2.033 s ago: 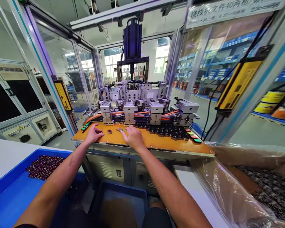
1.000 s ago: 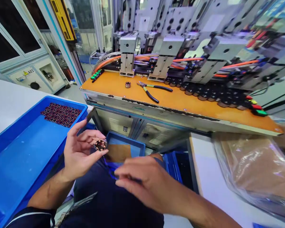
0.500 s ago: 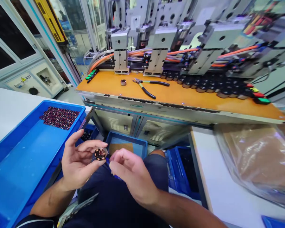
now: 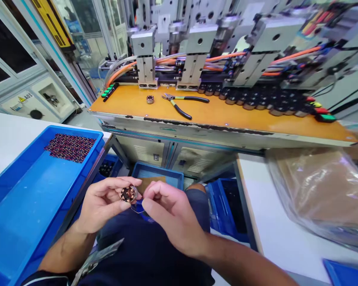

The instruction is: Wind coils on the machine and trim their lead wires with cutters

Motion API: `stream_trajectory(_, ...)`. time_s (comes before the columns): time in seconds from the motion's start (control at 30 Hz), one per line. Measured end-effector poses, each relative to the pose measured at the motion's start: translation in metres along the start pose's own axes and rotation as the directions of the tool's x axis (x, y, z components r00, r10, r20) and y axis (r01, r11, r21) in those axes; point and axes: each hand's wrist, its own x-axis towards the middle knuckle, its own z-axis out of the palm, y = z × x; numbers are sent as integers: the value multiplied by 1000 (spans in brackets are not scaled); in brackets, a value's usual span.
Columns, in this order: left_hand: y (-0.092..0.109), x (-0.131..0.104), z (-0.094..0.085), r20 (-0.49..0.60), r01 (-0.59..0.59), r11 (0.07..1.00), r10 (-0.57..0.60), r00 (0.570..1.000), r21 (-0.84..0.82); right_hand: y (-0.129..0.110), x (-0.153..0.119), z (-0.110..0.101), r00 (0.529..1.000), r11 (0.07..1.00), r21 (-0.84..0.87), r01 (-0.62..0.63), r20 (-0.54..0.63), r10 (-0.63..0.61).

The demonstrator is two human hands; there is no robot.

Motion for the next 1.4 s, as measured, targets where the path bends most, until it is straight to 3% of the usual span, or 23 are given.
stream_trajectory(0.13,1,0,-2,26,38,999,-38,999,-11,-19,8,-7,1000,985,-175,3,-20,-7)
stream_trajectory(0.3,-2,-3,1,-18,35,988,-32,999,147,-32,16,-4,995,936,-348,-63,45,84)
stream_trajectory(0.47,0,-4,3,-30,50,996,-48,998,75,-38,19,-14,972,931,-332,-154,118,203)
stream_trajectory(0.6,1,-4,1,-29,48,996,-46,999,80,-44,20,-24,953,912,-329,-243,96,289)
stream_trajectory(0.83,0,-4,0,-9,64,988,-63,998,144,-44,17,-13,919,908,-282,-310,156,362)
stream_trajectory(0.93,3,-4,-4,-9,92,988,-91,996,122,-45,18,-25,860,877,-335,-344,263,438)
stream_trajectory(1.0,5,-4,-6,-9,120,988,-120,993,97,-49,22,-36,797,837,-454,-306,358,486)
stream_trajectory(1.03,6,-4,-6,-6,144,986,-144,990,80,-53,24,-40,798,823,-511,-248,374,473)
stream_trajectory(1.17,8,-3,-6,82,322,947,-321,944,-1,-64,36,-37,920,823,-564,76,358,160)
stream_trajectory(1.27,7,-2,-3,128,417,908,-410,903,-42,-64,47,-25,882,846,-498,189,466,78)
stream_trajectory(1.4,6,-3,-3,128,499,867,-492,861,-22,-57,58,-15,855,858,-472,202,512,81)
